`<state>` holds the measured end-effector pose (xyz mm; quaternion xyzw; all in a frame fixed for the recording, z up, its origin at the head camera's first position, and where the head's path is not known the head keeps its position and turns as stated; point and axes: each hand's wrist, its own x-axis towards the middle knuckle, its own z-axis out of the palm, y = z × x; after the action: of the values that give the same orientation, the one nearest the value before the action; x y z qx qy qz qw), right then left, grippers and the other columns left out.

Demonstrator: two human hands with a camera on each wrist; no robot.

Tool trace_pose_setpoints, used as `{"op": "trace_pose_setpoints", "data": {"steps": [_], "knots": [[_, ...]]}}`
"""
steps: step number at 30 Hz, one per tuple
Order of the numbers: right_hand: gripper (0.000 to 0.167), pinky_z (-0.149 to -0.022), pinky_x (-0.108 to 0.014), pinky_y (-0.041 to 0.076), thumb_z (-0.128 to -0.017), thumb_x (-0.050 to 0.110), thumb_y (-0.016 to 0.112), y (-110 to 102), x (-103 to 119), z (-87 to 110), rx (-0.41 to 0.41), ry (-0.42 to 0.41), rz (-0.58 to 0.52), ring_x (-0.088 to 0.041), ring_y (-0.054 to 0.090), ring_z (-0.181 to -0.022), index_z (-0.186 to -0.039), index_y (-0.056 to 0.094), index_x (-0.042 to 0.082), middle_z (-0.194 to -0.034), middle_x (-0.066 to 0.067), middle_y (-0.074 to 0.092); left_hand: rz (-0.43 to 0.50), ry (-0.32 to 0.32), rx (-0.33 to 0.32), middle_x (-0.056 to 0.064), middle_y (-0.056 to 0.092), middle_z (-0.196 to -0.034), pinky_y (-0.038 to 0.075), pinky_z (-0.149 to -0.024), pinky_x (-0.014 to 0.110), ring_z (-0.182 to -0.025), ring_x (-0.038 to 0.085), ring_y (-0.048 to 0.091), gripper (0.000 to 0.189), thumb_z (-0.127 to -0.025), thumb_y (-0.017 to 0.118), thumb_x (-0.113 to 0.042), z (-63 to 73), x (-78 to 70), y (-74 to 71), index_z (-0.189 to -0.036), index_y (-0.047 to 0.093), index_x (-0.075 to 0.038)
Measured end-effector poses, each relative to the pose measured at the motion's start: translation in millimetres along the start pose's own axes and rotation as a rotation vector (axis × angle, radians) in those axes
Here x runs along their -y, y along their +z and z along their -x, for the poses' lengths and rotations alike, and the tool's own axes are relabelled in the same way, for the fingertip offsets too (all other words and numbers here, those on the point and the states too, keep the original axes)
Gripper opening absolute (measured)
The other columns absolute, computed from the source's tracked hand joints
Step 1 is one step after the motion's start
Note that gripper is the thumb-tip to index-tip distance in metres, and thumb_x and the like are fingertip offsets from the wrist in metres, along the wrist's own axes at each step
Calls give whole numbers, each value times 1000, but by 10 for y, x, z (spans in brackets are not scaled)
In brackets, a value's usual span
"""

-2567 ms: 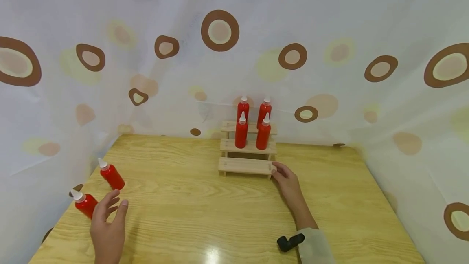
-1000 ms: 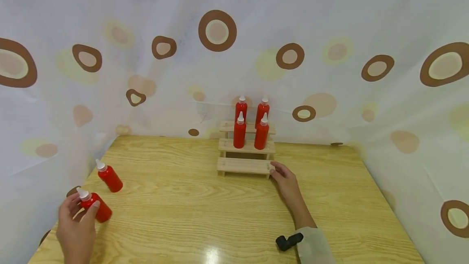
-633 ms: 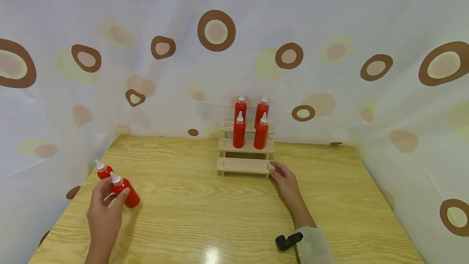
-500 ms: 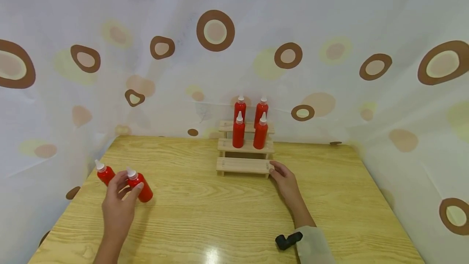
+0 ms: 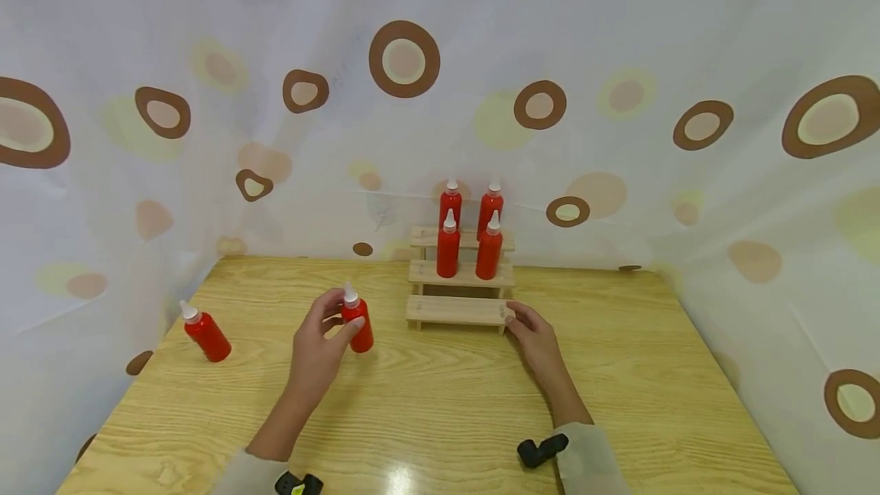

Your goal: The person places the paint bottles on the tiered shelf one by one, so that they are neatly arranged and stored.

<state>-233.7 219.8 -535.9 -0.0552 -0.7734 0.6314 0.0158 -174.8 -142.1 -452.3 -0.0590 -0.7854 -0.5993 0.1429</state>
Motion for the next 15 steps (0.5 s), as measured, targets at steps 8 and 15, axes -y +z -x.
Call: {"op": "trace_pose_setpoints", "data": {"steps": [8, 15], "knots": [[42, -118, -43, 34, -102, 22, 61, -11, 34, 13, 11, 22, -19, -27, 39, -146, -142, 57, 9, -153, -14, 48, 61, 59, 100, 7, 63, -128, 51, -104, 49, -119, 24, 58, 49, -92, 74, -13, -233, -43, 522, -137, 55, -16], [41, -116, -46, 36, -102, 16, 61, -12, 313, 155, 23, 27, -7, -32, 41, -143, -140, 57, 3, -150, -20, 49, 88, 69, 171, 4, 63, -130, 52, -103, 46, -115, 24, 61, 49, -92, 74, -12, -389, -128, 945, -137, 55, -19]]}}
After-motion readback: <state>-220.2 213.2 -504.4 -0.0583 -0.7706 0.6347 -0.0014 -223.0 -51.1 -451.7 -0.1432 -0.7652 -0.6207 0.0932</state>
